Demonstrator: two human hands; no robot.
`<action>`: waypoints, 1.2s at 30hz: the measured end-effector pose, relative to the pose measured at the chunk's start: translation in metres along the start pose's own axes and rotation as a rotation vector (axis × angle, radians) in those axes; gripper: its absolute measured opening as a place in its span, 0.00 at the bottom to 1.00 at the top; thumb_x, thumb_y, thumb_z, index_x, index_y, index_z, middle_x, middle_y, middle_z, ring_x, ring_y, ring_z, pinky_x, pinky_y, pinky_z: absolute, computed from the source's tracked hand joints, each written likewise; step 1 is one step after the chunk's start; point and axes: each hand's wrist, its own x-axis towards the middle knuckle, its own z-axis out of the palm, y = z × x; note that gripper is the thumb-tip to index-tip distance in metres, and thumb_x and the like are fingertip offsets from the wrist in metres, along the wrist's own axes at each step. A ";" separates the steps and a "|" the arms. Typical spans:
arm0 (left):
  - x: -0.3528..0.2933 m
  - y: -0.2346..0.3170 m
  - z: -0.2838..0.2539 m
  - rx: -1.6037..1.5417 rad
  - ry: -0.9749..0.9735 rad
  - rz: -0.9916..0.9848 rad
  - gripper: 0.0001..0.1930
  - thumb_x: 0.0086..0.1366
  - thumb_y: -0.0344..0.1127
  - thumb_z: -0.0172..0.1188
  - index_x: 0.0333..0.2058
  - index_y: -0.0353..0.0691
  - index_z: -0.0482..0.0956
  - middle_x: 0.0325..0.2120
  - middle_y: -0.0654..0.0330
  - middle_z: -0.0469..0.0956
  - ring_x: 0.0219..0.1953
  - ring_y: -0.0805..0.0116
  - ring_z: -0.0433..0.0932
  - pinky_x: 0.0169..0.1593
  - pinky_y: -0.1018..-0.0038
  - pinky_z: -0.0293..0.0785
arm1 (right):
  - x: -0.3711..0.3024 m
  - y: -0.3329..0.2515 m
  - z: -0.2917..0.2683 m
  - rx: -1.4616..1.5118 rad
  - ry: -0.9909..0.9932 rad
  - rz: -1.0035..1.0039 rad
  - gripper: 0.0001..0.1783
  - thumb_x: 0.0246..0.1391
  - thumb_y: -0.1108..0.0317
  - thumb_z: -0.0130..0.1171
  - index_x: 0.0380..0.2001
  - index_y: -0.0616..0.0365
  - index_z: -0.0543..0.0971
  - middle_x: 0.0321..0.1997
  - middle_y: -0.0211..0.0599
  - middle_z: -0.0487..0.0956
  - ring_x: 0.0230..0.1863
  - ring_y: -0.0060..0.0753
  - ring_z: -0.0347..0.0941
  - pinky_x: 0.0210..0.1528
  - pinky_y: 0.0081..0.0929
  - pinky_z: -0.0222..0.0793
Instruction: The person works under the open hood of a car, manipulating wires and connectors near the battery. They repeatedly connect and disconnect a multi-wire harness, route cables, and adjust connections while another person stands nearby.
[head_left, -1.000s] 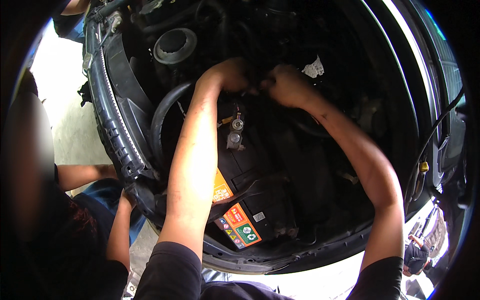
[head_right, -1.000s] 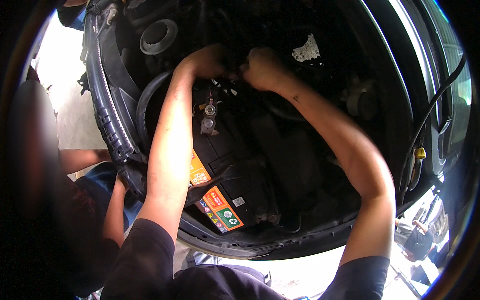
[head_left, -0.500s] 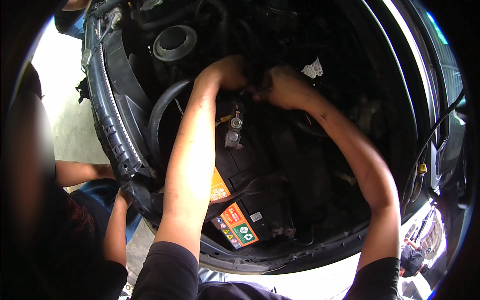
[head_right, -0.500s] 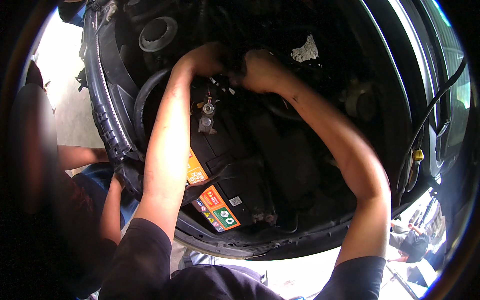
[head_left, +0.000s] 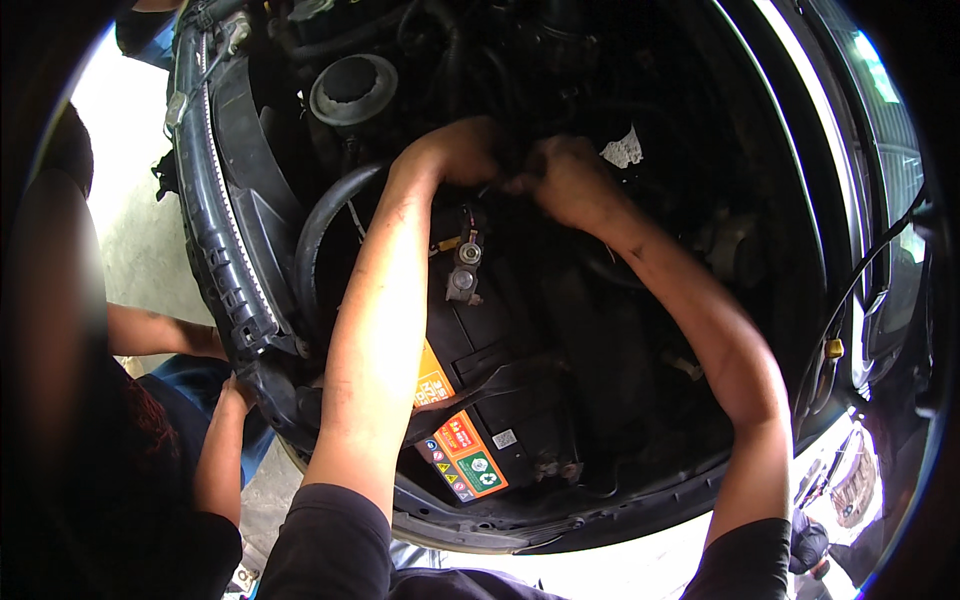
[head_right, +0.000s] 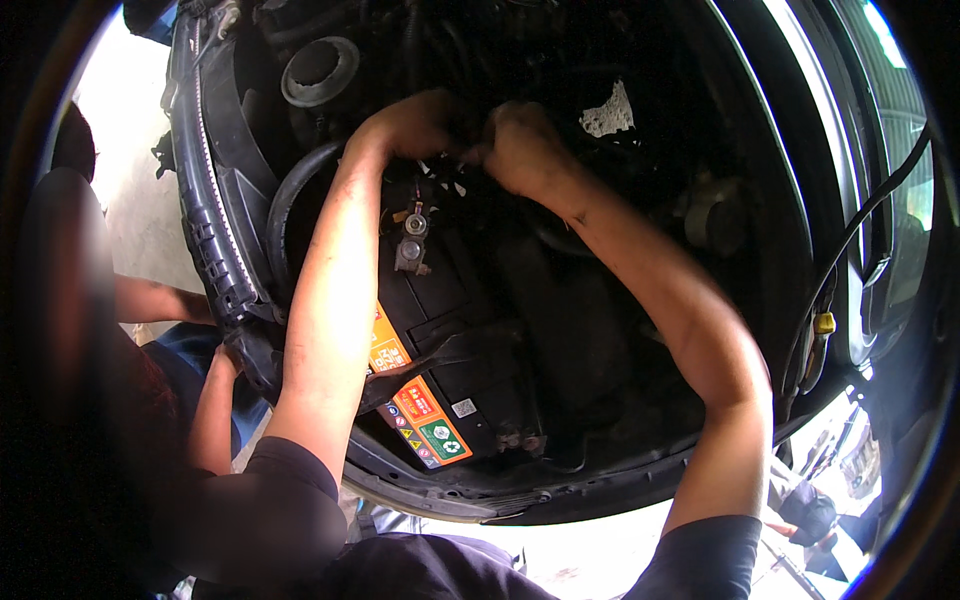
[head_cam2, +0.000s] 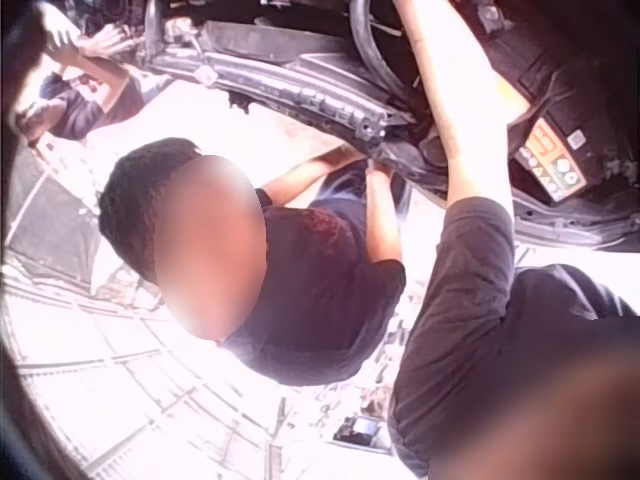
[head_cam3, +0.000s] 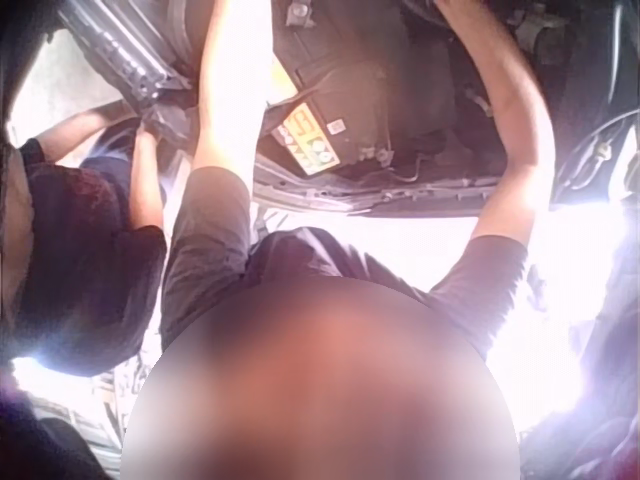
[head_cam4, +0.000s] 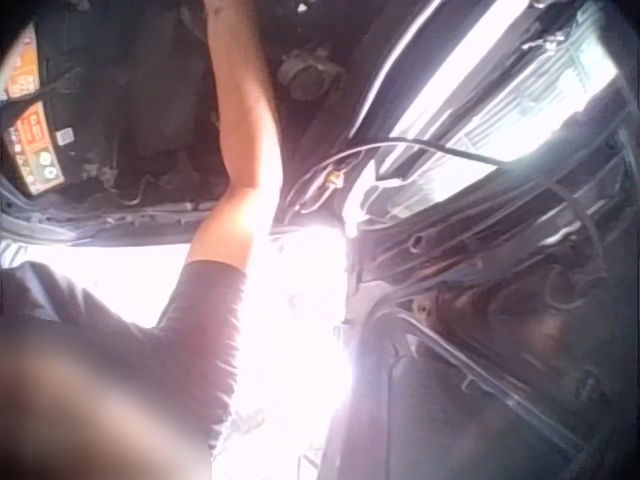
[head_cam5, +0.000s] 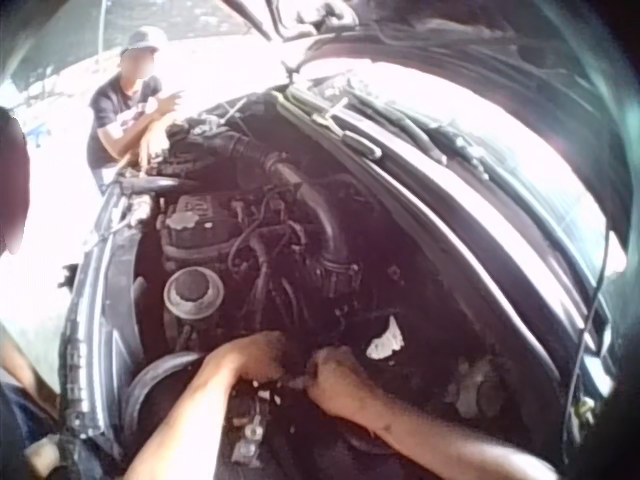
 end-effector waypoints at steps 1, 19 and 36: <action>-0.001 0.001 -0.001 0.009 -0.001 -0.027 0.21 0.56 0.44 0.76 0.46 0.41 0.88 0.41 0.51 0.88 0.44 0.55 0.87 0.49 0.60 0.80 | 0.001 -0.002 -0.002 0.014 0.031 -0.020 0.17 0.52 0.62 0.76 0.32 0.67 0.84 0.35 0.56 0.85 0.38 0.57 0.85 0.42 0.43 0.82; -0.004 0.004 -0.007 0.043 -0.001 -0.044 0.19 0.57 0.38 0.74 0.48 0.44 0.89 0.44 0.52 0.88 0.47 0.55 0.86 0.52 0.62 0.80 | -0.006 -0.001 -0.004 -0.202 -0.080 -0.084 0.18 0.59 0.57 0.69 0.37 0.66 0.83 0.41 0.58 0.84 0.48 0.58 0.82 0.47 0.49 0.79; 0.001 0.007 -0.003 -0.058 -0.013 0.046 0.23 0.57 0.41 0.74 0.51 0.41 0.87 0.45 0.49 0.87 0.48 0.53 0.86 0.53 0.60 0.79 | 0.002 -0.004 -0.002 -0.013 0.159 -0.019 0.10 0.58 0.69 0.68 0.36 0.64 0.80 0.33 0.55 0.85 0.37 0.59 0.84 0.38 0.46 0.80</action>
